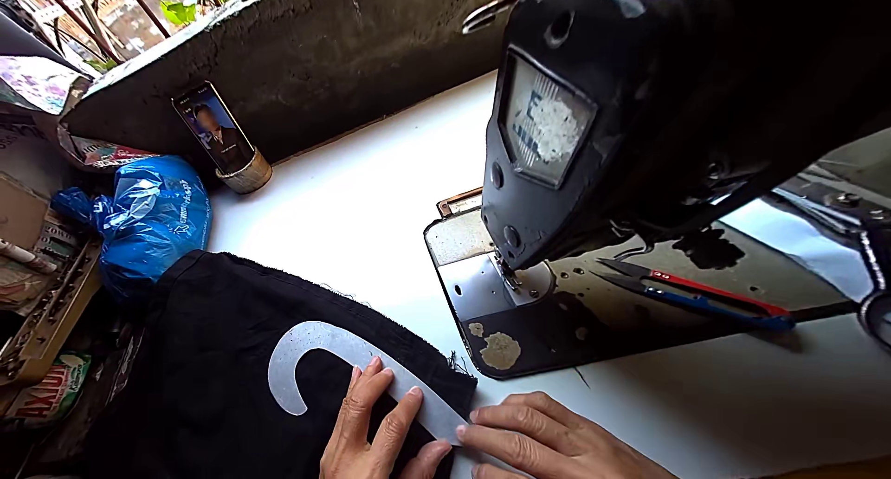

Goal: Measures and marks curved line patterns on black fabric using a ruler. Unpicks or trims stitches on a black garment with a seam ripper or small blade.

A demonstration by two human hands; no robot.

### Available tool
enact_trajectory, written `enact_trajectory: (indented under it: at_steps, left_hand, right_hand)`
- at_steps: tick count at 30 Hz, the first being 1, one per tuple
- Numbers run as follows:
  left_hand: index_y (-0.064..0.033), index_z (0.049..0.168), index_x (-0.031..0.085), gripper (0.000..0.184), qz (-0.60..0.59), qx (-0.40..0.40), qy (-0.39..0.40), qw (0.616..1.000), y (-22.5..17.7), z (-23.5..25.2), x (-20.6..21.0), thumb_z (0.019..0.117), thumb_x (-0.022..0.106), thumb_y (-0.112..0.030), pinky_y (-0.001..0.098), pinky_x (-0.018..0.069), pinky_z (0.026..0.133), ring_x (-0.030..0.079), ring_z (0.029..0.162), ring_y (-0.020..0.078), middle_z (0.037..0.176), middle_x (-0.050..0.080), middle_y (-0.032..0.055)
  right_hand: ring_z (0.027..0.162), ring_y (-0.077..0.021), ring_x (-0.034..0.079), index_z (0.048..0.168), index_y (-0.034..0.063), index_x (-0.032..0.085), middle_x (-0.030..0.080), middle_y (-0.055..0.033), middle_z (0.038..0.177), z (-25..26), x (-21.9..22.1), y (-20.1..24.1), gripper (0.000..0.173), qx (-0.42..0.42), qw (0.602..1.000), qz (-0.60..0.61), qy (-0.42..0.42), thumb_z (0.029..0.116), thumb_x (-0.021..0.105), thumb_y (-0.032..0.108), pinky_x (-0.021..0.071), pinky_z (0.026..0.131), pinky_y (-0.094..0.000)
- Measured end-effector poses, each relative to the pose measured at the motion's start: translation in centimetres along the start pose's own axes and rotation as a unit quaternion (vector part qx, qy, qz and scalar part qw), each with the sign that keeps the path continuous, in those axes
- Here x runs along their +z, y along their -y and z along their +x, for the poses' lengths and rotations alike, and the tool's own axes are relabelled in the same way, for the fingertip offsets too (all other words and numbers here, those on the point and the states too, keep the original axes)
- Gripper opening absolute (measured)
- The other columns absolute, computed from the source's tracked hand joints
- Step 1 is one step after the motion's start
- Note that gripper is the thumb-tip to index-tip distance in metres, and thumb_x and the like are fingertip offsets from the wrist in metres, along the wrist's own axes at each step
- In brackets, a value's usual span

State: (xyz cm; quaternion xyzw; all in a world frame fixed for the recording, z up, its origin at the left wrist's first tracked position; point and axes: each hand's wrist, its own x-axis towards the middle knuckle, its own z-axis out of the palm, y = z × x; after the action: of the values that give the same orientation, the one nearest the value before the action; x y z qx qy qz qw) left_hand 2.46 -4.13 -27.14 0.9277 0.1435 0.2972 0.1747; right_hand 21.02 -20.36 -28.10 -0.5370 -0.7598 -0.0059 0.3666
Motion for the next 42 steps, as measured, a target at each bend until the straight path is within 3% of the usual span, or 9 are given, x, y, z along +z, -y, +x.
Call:
enact_trajectory:
  at_steps: [12,17,22,31,35,38,42]
  left_hand:
    - [-0.0054,0.112,0.076,0.036,-0.023,0.016,0.014,1.0,0.26,0.2,0.17,0.0903,0.078,-0.034,0.0344,0.0394,0.118,0.057,0.135,0.0274,0.125,0.069,0.0221]
    - [-0.0077,0.108,0.075,0.036,-0.026,0.008,-0.006,1.0,0.08,0.17,0.1,0.087,0.08,-0.036,0.0263,0.0414,0.115,0.055,0.135,0.0193,0.124,0.066,0.0192]
    - [-0.0085,0.105,0.078,0.033,-0.001,0.012,-0.003,1.0,0.14,-0.07,-0.09,0.0888,0.079,-0.037,0.0336,0.0412,0.117,0.058,0.133,0.0254,0.116,0.071,0.0173]
    - [-0.0066,0.106,0.076,0.033,-0.019,0.02,-0.006,1.0,0.29,0.24,0.19,0.0898,0.078,-0.035,0.0296,0.042,0.116,0.058,0.134,0.0221,0.119,0.07,0.0189]
    - [-0.0093,0.106,0.075,0.038,-0.005,-0.005,-0.026,1.0,-0.04,0.15,0.21,0.0846,0.081,-0.04,0.0204,0.0427,0.112,0.056,0.131,0.0137,0.116,0.065,0.0157]
    - [-0.008,0.103,0.077,0.036,0.016,0.0,-0.022,1.0,-0.02,0.01,0.07,0.086,0.081,-0.04,0.023,0.0442,0.11,0.06,0.127,0.0194,0.109,0.07,0.0158]
    - [-0.0047,0.103,0.077,0.034,0.003,0.003,-0.01,1.0,-0.25,0.08,-0.08,0.0864,0.081,-0.034,0.0222,0.0445,0.11,0.061,0.129,0.0203,0.111,0.071,0.0197]
  right_hand:
    - [0.112,-0.0302,0.066,0.108,0.0028,0.069,0.072,-0.0179,0.118,-0.03,0.08,0.33,0.018,0.002,1.0,-0.002,0.0,0.1026,0.051,0.003,0.0474,0.1,-0.0353]
    - [0.111,-0.0314,0.068,0.107,0.0013,0.069,0.073,-0.0198,0.117,0.05,0.23,0.64,0.018,-0.011,1.0,-0.018,-0.003,0.1032,0.051,0.002,0.0492,0.1,-0.0346]
    - [0.11,-0.0303,0.069,0.105,0.0014,0.069,0.073,-0.0189,0.116,0.03,0.38,0.62,0.019,-0.009,1.0,-0.018,-0.014,0.1032,0.05,0.001,0.0494,0.1,-0.0339]
    - [0.108,-0.0291,0.068,0.103,0.0024,0.068,0.073,-0.0183,0.114,0.13,0.42,0.62,0.017,-0.008,0.999,-0.032,-0.02,0.1031,0.05,0.002,0.0499,0.098,-0.0329]
    - [0.108,-0.0298,0.069,0.104,0.0015,0.068,0.073,-0.0193,0.115,-0.01,0.37,0.56,0.018,-0.01,0.999,-0.023,-0.022,0.1025,0.05,0.0,0.0501,0.099,-0.0328]
    - [0.109,-0.0302,0.069,0.104,0.0009,0.067,0.073,-0.0198,0.114,-0.03,0.38,0.52,0.017,-0.013,1.0,-0.017,-0.023,0.1023,0.05,0.0,0.0504,0.1,-0.0329]
    - [0.109,-0.03,0.069,0.105,0.0006,0.067,0.073,-0.0196,0.114,-0.06,0.37,0.52,0.017,-0.012,0.999,-0.012,-0.028,0.1027,0.05,0.001,0.05,0.101,-0.0324]
